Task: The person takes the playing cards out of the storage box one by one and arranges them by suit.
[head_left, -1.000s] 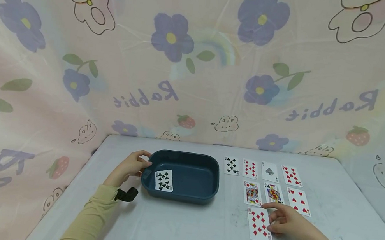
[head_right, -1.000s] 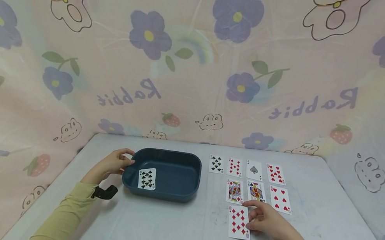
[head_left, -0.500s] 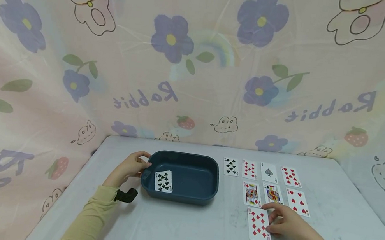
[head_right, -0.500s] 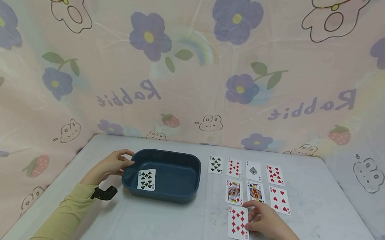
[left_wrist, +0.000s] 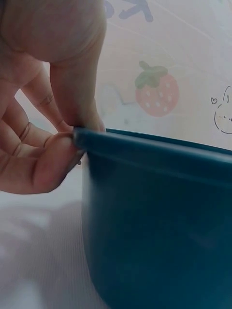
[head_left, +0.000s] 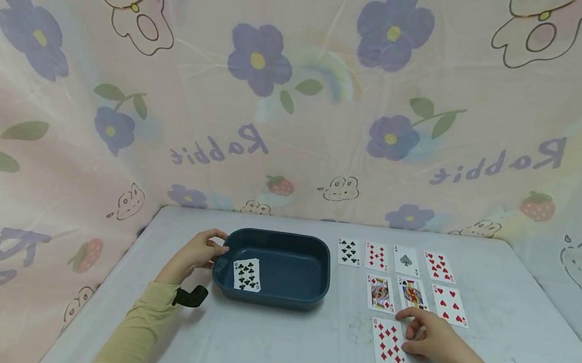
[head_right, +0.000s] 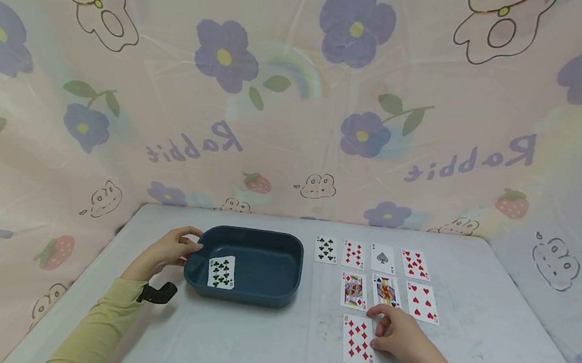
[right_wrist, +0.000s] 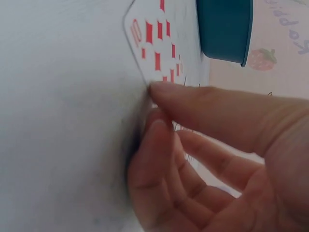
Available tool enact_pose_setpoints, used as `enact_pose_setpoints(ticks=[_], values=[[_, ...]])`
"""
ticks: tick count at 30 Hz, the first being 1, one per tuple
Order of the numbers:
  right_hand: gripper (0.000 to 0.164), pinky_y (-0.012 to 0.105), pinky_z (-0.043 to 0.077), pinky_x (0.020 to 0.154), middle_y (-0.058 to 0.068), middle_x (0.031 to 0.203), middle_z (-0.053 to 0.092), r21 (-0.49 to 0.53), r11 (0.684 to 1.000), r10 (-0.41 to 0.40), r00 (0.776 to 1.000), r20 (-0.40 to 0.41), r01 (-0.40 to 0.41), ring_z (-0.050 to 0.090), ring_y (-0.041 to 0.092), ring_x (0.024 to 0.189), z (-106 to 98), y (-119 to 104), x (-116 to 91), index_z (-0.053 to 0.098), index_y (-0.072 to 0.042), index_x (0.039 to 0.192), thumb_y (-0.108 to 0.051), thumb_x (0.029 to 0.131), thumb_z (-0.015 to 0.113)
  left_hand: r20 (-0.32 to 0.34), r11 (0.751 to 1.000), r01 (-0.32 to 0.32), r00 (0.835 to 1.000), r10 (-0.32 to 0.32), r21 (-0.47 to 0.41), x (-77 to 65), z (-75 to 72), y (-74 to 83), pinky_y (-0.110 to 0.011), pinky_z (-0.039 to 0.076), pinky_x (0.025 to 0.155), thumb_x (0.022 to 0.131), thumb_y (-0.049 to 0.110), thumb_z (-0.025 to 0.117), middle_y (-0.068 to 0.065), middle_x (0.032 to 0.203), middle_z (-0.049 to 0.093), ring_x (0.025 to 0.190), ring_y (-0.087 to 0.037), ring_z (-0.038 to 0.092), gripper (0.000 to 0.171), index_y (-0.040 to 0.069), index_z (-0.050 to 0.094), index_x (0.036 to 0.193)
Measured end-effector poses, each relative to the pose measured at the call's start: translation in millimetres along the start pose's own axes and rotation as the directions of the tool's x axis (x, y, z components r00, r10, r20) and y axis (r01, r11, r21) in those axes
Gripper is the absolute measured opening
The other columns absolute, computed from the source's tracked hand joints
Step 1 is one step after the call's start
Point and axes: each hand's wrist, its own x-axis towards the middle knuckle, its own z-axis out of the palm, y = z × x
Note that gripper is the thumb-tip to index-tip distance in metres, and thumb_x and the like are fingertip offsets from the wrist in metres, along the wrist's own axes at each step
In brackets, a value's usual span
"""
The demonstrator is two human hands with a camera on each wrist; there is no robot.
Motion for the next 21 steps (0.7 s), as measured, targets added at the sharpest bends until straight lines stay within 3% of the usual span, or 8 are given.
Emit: enact_pose_setpoints(ticks=[7, 12, 17, 21], values=[[0.048, 0.024, 0.042, 0.050, 0.007, 0.078, 0.052, -0.003, 1.000, -0.019, 1.000, 0.010, 0.019, 0.047, 0.008, 0.053, -2, -1, -1, 0.055, 0.005, 0.116, -0.004, 0.075, 0.078, -0.001, 1.000, 0.003, 1.000, -0.003, 0.006, 2.8, 0.4, -0.7, -0.030, 0.048, 0.056, 0.094, 0.011, 0.062, -0.022, 0.100, 0.060, 0.074, -0.026, 0.059, 0.036, 0.006, 0.052, 0.128], [0.054, 0.026, 0.045, 0.057, 0.010, 0.085, 0.055, 0.067, 0.997, -0.041, 0.997, 0.069, 0.036, 0.058, 0.015, 0.063, -14, -6, 1, 0.049, 0.009, 0.124, -0.003, 0.078, 0.075, 0.001, 1.000, 0.002, 1.000, -0.002, 0.010, 3.3, 0.5, -1.3, -0.030, 0.048, 0.056, 0.094, 0.010, 0.061, -0.021, 0.099, 0.060, 0.074, -0.026, 0.060, 0.035, 0.006, 0.052, 0.127], [0.051, 0.028, 0.048, 0.061, 0.012, 0.091, 0.056, 0.082, 0.993, -0.094, 0.990, 0.108, 0.085, 0.061, 0.020, 0.069, -30, -25, 11, 0.048, 0.006, 0.127, -0.005, 0.083, 0.072, -0.004, 1.000, 0.000, 1.000, 0.000, 0.019, 3.2, 0.8, -1.8, -0.031, 0.049, 0.057, 0.094, 0.010, 0.061, -0.021, 0.099, 0.060, 0.075, -0.027, 0.060, 0.034, 0.005, 0.052, 0.127], [0.047, 0.029, 0.050, 0.065, 0.014, 0.095, 0.060, 0.080, 0.980, -0.194, 0.970, 0.149, 0.184, 0.063, 0.020, 0.075, -36, -49, 26, 0.051, 0.001, 0.127, -0.010, 0.086, 0.071, -0.003, 1.000, 0.002, 1.000, -0.001, 0.018, 2.9, 0.6, -0.6, -0.031, 0.049, 0.057, 0.094, 0.010, 0.061, -0.021, 0.100, 0.060, 0.076, -0.027, 0.060, 0.034, 0.005, 0.052, 0.127]])
